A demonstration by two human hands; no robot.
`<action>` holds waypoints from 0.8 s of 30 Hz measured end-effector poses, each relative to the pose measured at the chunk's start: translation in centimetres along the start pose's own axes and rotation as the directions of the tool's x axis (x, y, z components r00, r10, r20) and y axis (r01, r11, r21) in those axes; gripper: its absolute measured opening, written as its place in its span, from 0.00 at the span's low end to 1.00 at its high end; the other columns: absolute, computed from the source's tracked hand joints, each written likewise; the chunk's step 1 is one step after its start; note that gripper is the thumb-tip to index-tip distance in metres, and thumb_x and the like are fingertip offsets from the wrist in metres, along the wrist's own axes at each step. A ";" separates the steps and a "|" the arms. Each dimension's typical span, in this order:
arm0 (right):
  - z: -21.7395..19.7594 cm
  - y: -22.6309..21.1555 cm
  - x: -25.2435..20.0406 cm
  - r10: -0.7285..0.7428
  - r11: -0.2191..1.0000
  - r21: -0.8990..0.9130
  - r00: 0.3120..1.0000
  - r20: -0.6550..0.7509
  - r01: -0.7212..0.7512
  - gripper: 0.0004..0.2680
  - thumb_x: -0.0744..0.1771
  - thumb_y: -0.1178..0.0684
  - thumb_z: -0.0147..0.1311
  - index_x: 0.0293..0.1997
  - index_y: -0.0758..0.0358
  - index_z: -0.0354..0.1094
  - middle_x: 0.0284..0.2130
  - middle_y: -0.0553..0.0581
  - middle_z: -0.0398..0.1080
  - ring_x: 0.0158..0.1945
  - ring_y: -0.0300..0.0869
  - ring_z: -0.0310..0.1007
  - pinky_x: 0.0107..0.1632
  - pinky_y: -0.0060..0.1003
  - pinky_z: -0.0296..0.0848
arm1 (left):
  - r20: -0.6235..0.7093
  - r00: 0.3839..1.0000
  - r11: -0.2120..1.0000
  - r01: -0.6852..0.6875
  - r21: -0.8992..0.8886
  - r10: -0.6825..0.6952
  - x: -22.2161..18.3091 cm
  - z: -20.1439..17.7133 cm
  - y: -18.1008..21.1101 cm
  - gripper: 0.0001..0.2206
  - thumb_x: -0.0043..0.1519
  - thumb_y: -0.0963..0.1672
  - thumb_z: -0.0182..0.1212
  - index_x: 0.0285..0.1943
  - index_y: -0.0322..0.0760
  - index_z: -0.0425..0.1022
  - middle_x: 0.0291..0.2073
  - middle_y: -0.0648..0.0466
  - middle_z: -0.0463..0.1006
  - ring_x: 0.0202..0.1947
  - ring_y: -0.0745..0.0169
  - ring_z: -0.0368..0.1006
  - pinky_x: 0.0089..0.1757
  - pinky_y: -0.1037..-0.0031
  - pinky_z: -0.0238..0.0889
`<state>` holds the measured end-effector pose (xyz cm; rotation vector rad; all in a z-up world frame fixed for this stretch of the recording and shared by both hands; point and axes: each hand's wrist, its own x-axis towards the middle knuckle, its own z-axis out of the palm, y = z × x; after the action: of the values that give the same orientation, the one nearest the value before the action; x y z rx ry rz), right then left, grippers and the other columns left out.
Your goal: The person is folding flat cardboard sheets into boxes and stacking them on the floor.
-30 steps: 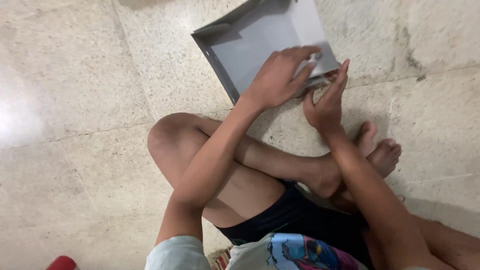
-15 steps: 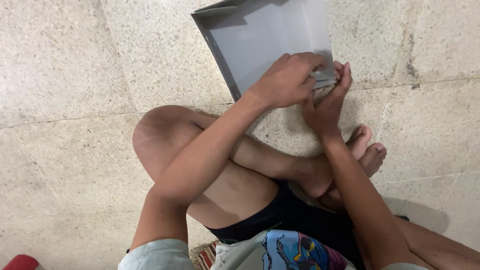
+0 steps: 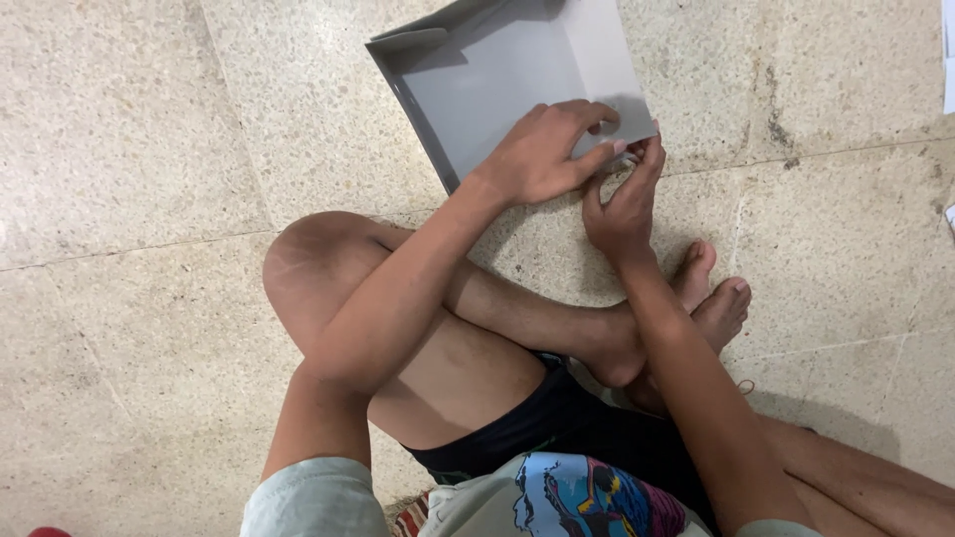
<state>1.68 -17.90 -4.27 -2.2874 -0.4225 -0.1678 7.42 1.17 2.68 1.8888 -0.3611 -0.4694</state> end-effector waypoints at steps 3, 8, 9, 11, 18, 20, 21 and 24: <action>-0.3 -1.2 0.7 0.016 1.000 0.001 0.999 0.030 -0.016 0.27 0.69 0.62 0.48 0.73 0.72 0.30 0.54 0.65 0.50 0.56 0.56 0.59 0.64 0.52 0.62 | 0.007 0.999 0.999 -0.046 -0.011 0.046 -0.6 -0.7 1.3 0.21 0.65 0.49 0.49 0.59 0.29 0.72 0.41 0.39 0.77 0.40 0.38 0.79 0.47 0.50 0.67; 0.0 -0.8 0.5 0.054 0.999 -0.007 0.998 0.037 -0.054 0.26 0.69 0.62 0.46 0.73 0.68 0.30 0.55 0.64 0.51 0.57 0.55 0.57 0.64 0.53 0.62 | 0.025 0.999 0.999 -0.046 0.027 0.045 -0.7 -0.8 1.5 0.22 0.66 0.49 0.45 0.60 0.27 0.71 0.42 0.38 0.78 0.44 0.34 0.79 0.50 0.49 0.65; 0.0 -0.7 0.4 0.054 0.999 -0.007 0.998 0.033 -0.053 0.26 0.69 0.62 0.45 0.73 0.67 0.30 0.55 0.64 0.51 0.56 0.55 0.57 0.63 0.53 0.61 | 0.039 0.999 0.998 -0.037 0.045 0.035 -0.7 -0.8 1.5 0.22 0.66 0.49 0.45 0.60 0.28 0.71 0.42 0.38 0.78 0.44 0.35 0.79 0.51 0.49 0.65; -0.1 -0.9 0.7 0.049 0.999 0.003 0.998 0.040 -0.049 0.26 0.69 0.63 0.45 0.74 0.67 0.30 0.56 0.64 0.51 0.57 0.55 0.57 0.63 0.54 0.61 | 0.023 0.999 0.998 -0.047 0.047 0.046 -0.6 -0.4 1.1 0.21 0.66 0.49 0.43 0.60 0.29 0.71 0.42 0.39 0.77 0.44 0.35 0.78 0.51 0.51 0.64; -0.4 -1.3 0.8 0.042 0.999 -0.009 0.998 0.045 -0.042 0.25 0.70 0.63 0.46 0.72 0.69 0.31 0.54 0.66 0.51 0.55 0.57 0.58 0.63 0.56 0.60 | 0.026 0.999 0.999 -0.030 0.033 0.030 -0.3 0.0 0.8 0.21 0.66 0.49 0.44 0.58 0.29 0.72 0.40 0.41 0.77 0.45 0.37 0.78 0.50 0.54 0.63; -0.4 -0.6 0.5 0.043 0.999 0.002 0.998 0.048 -0.043 0.25 0.70 0.63 0.45 0.73 0.69 0.31 0.54 0.66 0.51 0.56 0.57 0.57 0.62 0.57 0.60 | 0.027 0.999 0.999 -0.031 0.043 0.029 -0.4 -0.1 0.8 0.21 0.67 0.49 0.43 0.58 0.29 0.72 0.40 0.41 0.77 0.44 0.37 0.78 0.50 0.53 0.63; -0.3 -0.2 0.4 0.043 0.999 0.014 0.998 0.053 -0.044 0.24 0.70 0.64 0.44 0.73 0.68 0.31 0.55 0.66 0.51 0.56 0.56 0.57 0.62 0.57 0.59 | 0.028 0.999 0.998 -0.029 0.051 0.028 -0.4 -0.1 0.8 0.21 0.67 0.49 0.42 0.58 0.29 0.72 0.40 0.41 0.77 0.44 0.37 0.77 0.49 0.53 0.63; -0.1 0.1 0.3 0.042 0.999 0.004 0.998 0.052 -0.043 0.24 0.71 0.62 0.45 0.73 0.68 0.31 0.55 0.65 0.50 0.57 0.56 0.57 0.64 0.57 0.60 | 0.026 0.999 0.999 -0.030 0.040 0.029 -0.5 -0.4 1.0 0.21 0.67 0.49 0.42 0.58 0.30 0.72 0.40 0.41 0.77 0.44 0.38 0.77 0.49 0.53 0.63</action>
<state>2.01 -17.96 -4.14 -2.2980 -0.3999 -0.0865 7.15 1.38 3.77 1.9159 -0.4179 -0.4702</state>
